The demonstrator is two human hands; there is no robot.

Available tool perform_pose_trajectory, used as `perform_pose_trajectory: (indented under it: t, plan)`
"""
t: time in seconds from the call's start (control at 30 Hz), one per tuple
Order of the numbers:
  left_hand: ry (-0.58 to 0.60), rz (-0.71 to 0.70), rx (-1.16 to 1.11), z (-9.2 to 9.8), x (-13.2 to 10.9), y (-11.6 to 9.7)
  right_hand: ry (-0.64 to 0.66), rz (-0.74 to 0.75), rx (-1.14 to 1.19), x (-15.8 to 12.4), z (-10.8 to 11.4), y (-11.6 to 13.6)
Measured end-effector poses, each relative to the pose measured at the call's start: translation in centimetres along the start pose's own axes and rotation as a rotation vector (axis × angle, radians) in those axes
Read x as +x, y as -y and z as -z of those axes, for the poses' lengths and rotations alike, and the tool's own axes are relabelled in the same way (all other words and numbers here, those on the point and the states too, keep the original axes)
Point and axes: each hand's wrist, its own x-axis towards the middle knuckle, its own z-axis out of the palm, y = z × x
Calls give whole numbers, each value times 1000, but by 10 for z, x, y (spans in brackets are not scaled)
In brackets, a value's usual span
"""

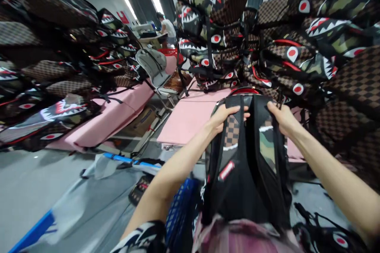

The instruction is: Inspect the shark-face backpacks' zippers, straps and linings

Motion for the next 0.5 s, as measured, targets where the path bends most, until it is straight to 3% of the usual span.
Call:
perform_pose_trajectory:
  t: [0.1,0.2,0.37,0.43,0.5]
  plan:
    - [-144,180,-107,47,12,72,77,-107,2,-24,-13,-77]
    - [-159,184,-205,66,2,116,118,-166,-30,-56,-20,-117]
    - [-169,174,-199,61,-24,141,88,-177,-146,-63,-14,-132]
    - [-269,176,-93,57,-39,148,51,-151,-247,-59,-10,-132]
    - [-411,159,34,53,-55,154,-38,-28,-430,-59,-8,-129]
